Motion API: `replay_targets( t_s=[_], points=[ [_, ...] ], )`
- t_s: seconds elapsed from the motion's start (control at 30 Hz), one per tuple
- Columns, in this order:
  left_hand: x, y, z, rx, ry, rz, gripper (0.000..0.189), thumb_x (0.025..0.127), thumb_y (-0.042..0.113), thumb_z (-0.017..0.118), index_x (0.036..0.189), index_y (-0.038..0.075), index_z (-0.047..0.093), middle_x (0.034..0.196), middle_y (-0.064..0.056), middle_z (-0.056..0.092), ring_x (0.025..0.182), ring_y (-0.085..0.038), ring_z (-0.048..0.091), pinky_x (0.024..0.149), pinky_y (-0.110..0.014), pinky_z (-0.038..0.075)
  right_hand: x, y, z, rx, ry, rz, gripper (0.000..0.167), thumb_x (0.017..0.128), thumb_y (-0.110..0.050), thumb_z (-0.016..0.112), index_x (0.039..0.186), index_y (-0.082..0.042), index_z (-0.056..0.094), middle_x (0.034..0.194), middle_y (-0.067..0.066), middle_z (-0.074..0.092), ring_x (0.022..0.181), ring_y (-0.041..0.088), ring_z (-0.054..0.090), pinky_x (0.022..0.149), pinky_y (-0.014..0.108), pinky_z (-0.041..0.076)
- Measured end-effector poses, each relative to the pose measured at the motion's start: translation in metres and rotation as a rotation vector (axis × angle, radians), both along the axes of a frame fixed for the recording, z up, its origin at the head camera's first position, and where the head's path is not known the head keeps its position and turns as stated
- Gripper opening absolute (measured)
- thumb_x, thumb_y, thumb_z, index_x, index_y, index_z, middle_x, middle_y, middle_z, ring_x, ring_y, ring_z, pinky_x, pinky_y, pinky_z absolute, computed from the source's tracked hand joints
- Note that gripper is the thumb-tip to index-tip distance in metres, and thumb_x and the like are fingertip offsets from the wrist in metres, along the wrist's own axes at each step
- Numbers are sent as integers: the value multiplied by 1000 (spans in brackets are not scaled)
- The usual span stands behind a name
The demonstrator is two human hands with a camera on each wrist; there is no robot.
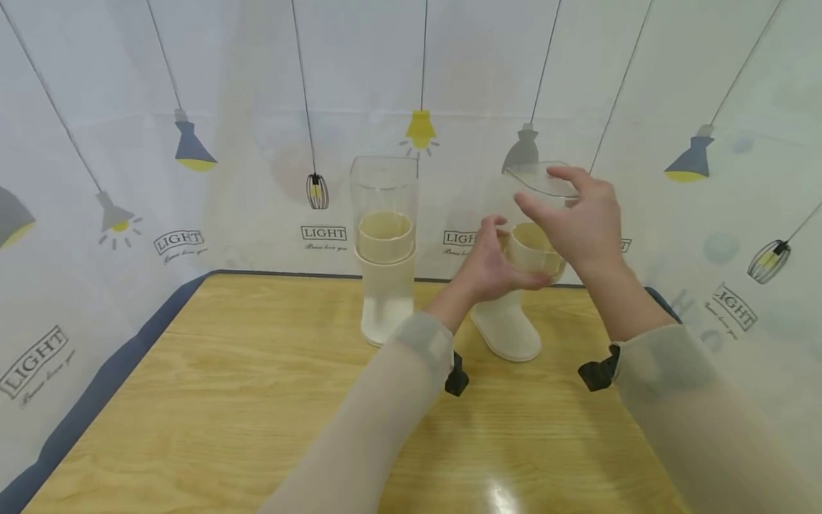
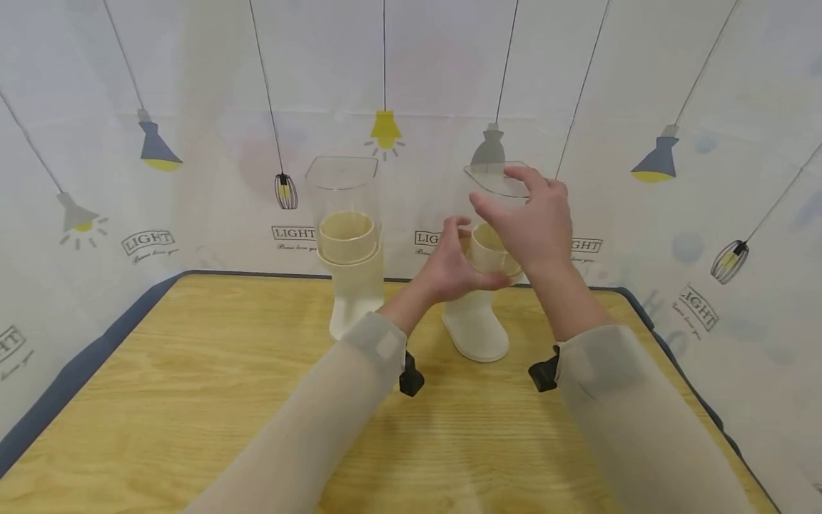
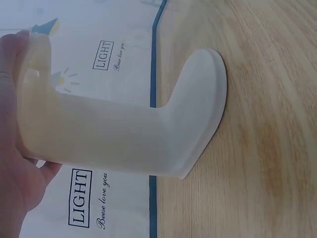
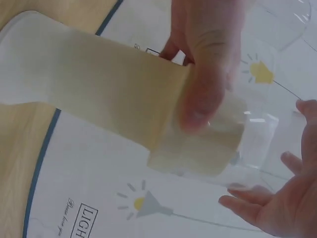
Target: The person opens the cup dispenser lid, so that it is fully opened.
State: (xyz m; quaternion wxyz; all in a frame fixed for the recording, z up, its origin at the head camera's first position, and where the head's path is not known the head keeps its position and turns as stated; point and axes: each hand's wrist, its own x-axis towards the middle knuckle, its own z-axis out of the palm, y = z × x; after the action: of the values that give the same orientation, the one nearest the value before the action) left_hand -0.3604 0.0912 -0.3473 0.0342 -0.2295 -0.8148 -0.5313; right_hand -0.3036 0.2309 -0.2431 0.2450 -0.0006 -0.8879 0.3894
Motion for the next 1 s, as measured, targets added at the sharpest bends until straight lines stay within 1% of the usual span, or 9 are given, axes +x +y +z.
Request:
replay_targets(
  t_s=[0.07, 0.13, 0.3, 0.43, 0.5, 0.7, 0.8, 0.87, 1.0],
  points=[
    [0, -1, 0, -8, -5, 3, 126, 71, 42, 105, 164, 12, 25, 154, -11, 52, 126, -19, 60, 106, -34, 56, 2, 2, 3, 98, -16, 16, 83, 91, -69, 77, 161, -29, 57, 166, 24, 48, 134, 44, 61, 102, 62, 53],
    [0, -1, 0, -12, -6, -2, 125, 72, 42, 105, 164, 13, 26, 153, -11, 52, 125, -19, 61, 106, -34, 56, 4, 6, 6, 150, -42, 15, 86, 93, -71, 74, 165, -30, 52, 168, 24, 47, 136, 47, 60, 102, 66, 53],
    [0, -1, -2, -30, -1, -9, 127, 70, 43, 105, 165, 14, 26, 154, -11, 53, 128, -19, 60, 109, -35, 56, 10, 12, 9, 165, -76, 20, 89, 94, -72, 71, 168, -28, 48, 167, 21, 51, 137, 47, 61, 103, 67, 52],
    [0, -1, -2, -42, 9, -12, 129, 71, 43, 105, 166, 14, 23, 155, -12, 51, 130, -20, 60, 110, -36, 55, 13, 9, 12, 214, -30, 33, 87, 93, -70, 73, 165, -25, 53, 157, 28, 56, 130, 46, 59, 102, 67, 51],
    [0, -2, -1, -44, 18, -17, 130, 71, 43, 105, 167, 14, 23, 155, -12, 51, 130, -21, 59, 110, -36, 55, 13, 10, 15, 211, -30, 29, 87, 94, -71, 73, 165, -25, 52, 156, 28, 56, 124, 44, 60, 98, 65, 51],
    [-2, -3, 1, -69, 32, -27, 131, 71, 45, 104, 169, 15, 23, 157, -11, 50, 140, -24, 57, 109, -39, 56, 13, 12, 20, 201, -57, 39, 89, 93, -71, 74, 166, -24, 51, 161, 27, 53, 140, 47, 52, 106, 69, 48],
    [-2, -5, 2, -65, 23, -52, 131, 73, 45, 104, 170, 15, 20, 158, -12, 49, 143, -25, 55, 110, -41, 56, 15, 13, 20, 198, -54, 33, 90, 93, -71, 74, 165, -23, 52, 162, 27, 53, 144, 49, 50, 109, 70, 47],
    [-1, -7, 2, -58, 9, -76, 133, 74, 44, 103, 171, 16, 18, 159, -13, 49, 143, -26, 55, 112, -42, 55, 16, 14, 20, 190, -55, 24, 90, 93, -71, 74, 165, -23, 52, 162, 26, 53, 143, 48, 51, 108, 69, 48],
    [-2, -10, 3, -48, 0, -123, 138, 75, 41, 103, 174, 17, 11, 162, -15, 47, 144, -27, 54, 118, -44, 51, 20, 16, 23, 181, -34, 7, 89, 92, -72, 74, 165, -24, 52, 158, 27, 55, 131, 43, 59, 99, 61, 50]
  ],
)
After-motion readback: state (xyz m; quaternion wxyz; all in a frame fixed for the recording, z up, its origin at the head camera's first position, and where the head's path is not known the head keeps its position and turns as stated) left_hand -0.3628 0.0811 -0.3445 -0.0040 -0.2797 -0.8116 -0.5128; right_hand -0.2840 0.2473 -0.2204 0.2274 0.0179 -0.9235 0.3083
